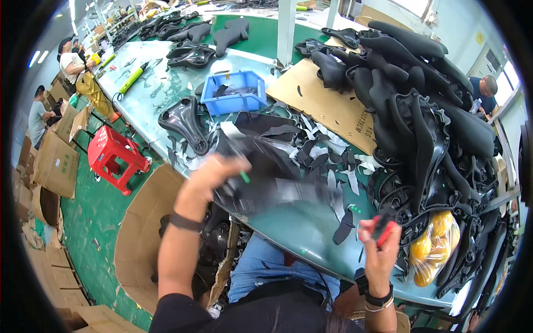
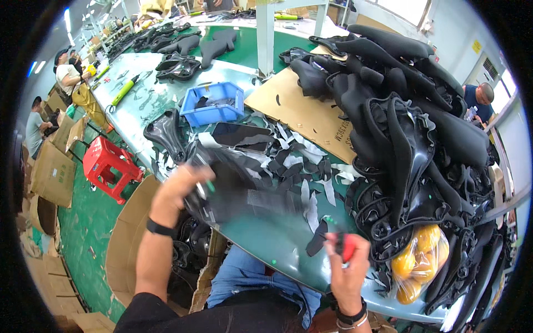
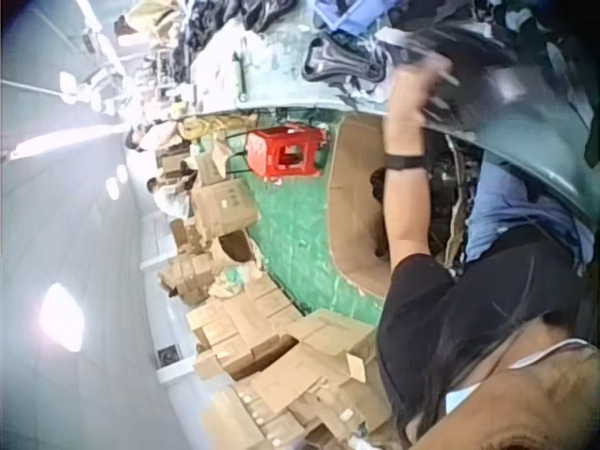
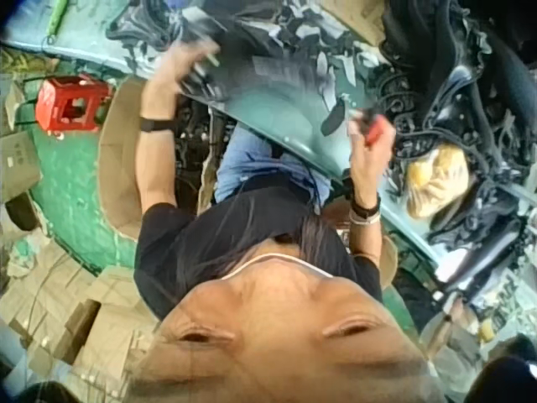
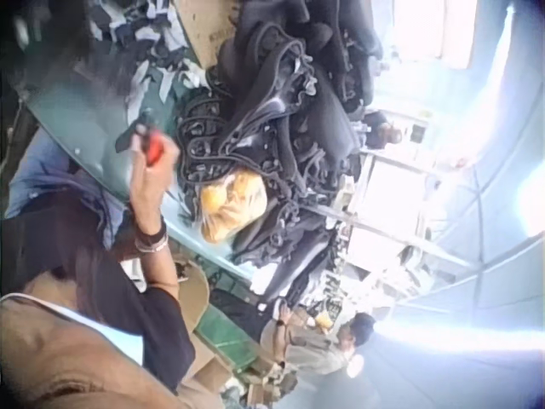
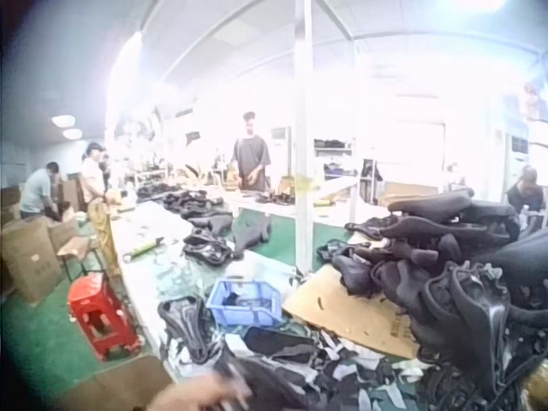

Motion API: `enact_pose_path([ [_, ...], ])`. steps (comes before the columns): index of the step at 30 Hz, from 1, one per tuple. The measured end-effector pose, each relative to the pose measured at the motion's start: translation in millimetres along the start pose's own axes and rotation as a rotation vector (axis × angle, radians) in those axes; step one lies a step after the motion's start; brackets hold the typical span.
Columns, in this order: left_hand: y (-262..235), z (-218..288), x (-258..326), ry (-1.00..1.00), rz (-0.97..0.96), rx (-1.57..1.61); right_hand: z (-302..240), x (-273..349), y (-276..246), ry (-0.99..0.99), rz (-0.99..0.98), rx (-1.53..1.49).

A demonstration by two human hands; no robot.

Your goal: Trimming excess material from bicycle saddles using a utility knife in a manufacturing facility.

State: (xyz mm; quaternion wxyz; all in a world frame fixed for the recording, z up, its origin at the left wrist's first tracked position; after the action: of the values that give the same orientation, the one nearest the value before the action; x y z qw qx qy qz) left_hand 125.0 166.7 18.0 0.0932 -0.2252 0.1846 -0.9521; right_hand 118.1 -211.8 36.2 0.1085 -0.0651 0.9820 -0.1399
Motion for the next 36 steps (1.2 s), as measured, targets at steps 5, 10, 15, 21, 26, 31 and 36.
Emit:
enact_pose_path([
  [5, -88.3, 25.5, -84.9, 0.388, 0.403, 0.848, 10.8, 6.8, 4.7, 0.181, 0.008, -0.278],
  [10, 15.7, 123.1, -174.6, 0.585, 0.479, -0.172, 44.0, 32.4, 28.6, 0.515, -0.118, -0.385],
  [15, 116.8, 168.4, -236.3, 0.832, 0.945, -0.836, 61.9, 50.3, 30.4, 0.695, -0.081, -0.417],
  [21, 116.9, 183.3, -306.6, 0.994, 0.964, -1.158, 74.7, 62.0, 32.7, 0.698, -0.153, -0.361],
  [26, 65.4, 199.5, -275.7, 1.141, 0.655, -1.118, 78.7, 66.0, 37.5, 0.604, -0.045, -0.505],
  [31, 3.8, 214.6, -126.1, 0.813, 0.621, -0.646, 73.7, 59.0, 22.5, 0.65, -0.235, -0.535],
  [36, 26.4, 137.8, -47.9, 0.509, -0.014, 0.148, 79.9, 60.2, -5.8, 0.441, 0.044, -0.627],
])
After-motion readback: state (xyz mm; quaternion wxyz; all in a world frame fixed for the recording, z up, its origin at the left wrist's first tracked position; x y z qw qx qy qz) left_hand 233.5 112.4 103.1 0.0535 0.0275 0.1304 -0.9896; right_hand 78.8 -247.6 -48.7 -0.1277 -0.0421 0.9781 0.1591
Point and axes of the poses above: each hand's wrist, its own x-axis away from the middle knuckle, its own y-axis out of the palm, z = x × y, the point moved 4 cm from there along -x, towards the middle knuckle, and after that the axes turned 7 degrees about -x, right-handed, at the moved point
